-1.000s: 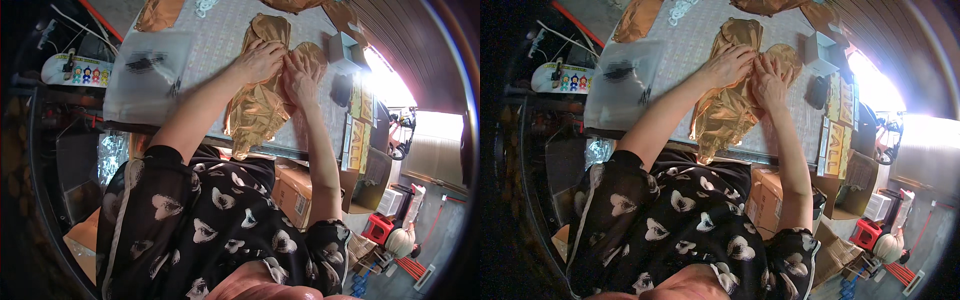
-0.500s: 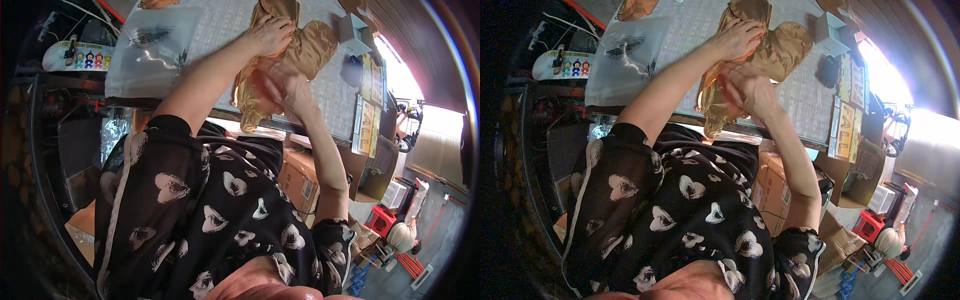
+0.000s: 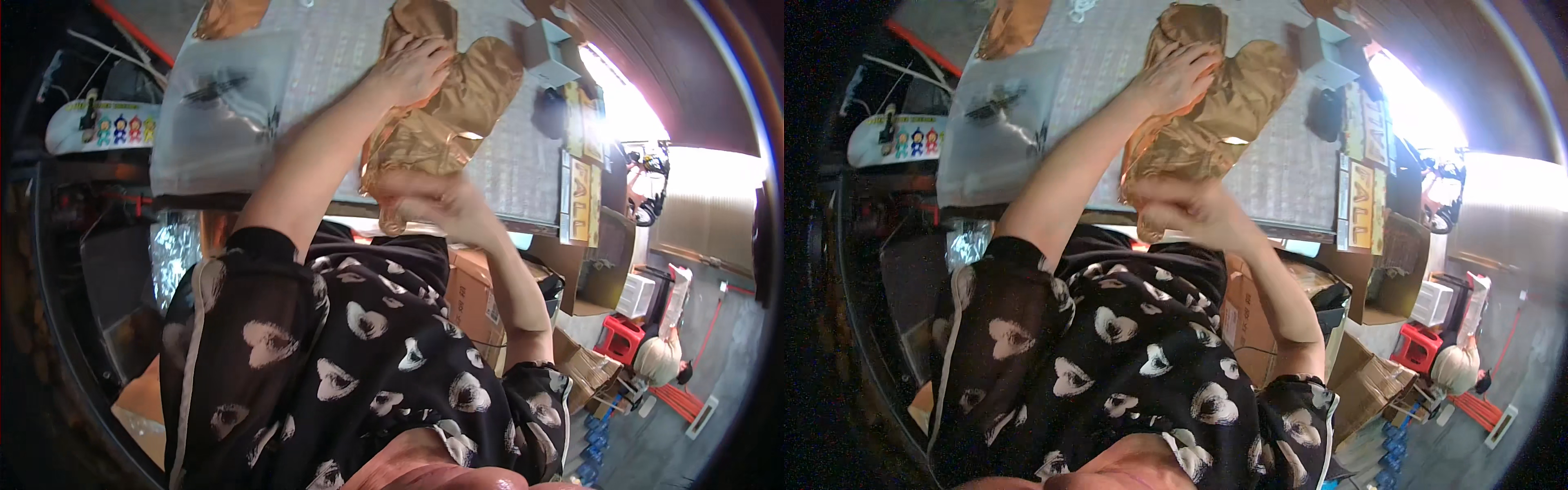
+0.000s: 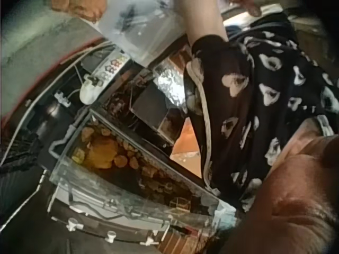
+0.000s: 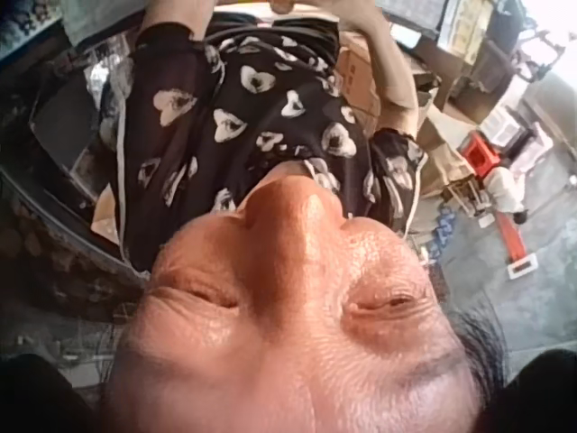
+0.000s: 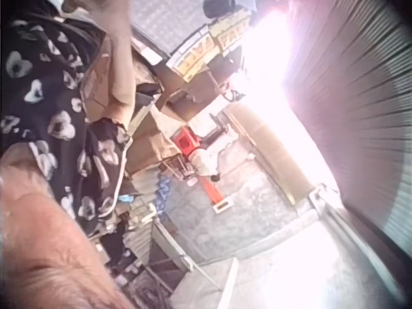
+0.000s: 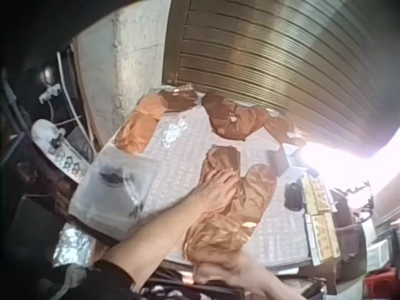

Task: Folding and organizing gold-colored foil balloons at a workbench.

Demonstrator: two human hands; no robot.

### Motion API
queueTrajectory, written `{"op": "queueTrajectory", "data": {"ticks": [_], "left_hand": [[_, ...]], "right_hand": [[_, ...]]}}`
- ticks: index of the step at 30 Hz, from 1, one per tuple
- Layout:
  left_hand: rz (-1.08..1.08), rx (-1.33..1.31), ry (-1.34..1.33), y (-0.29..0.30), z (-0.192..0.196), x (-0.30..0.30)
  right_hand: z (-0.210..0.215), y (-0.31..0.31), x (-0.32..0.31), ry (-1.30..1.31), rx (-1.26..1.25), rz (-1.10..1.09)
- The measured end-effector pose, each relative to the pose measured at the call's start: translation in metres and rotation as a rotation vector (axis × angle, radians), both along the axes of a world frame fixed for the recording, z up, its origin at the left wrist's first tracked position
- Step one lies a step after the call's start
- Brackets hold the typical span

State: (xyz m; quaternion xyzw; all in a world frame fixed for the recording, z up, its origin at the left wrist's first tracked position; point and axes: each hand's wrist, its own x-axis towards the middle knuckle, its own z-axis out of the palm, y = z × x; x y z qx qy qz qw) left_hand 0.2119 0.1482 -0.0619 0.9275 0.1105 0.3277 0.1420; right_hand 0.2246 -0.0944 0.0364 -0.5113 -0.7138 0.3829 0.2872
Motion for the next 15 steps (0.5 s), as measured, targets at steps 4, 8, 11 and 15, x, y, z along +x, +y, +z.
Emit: {"op": "queueTrajectory", "data": {"ticks": [4, 8, 11, 15], "left_hand": [[-0.005, -0.001, 0.016, -0.004, 0.005, 0.001], [-0.010, -0.018, 0.005, -0.003, 0.006, 0.000], [-0.011, -0.030, -0.003, -0.005, 0.010, -0.001], [-0.014, -0.062, 0.026, -0.007, 0.012, -0.003]], "right_hand": [[0.007, 0.019, 0.096, -0.378, 0.016, -1.089], [-0.022, 0.046, 0.137, -0.902, -0.155, -1.259], [-0.033, 0.058, 0.140, -0.898, -0.118, -1.339], [-0.036, 0.068, 0.151, -0.708, -0.018, -1.362]]}}
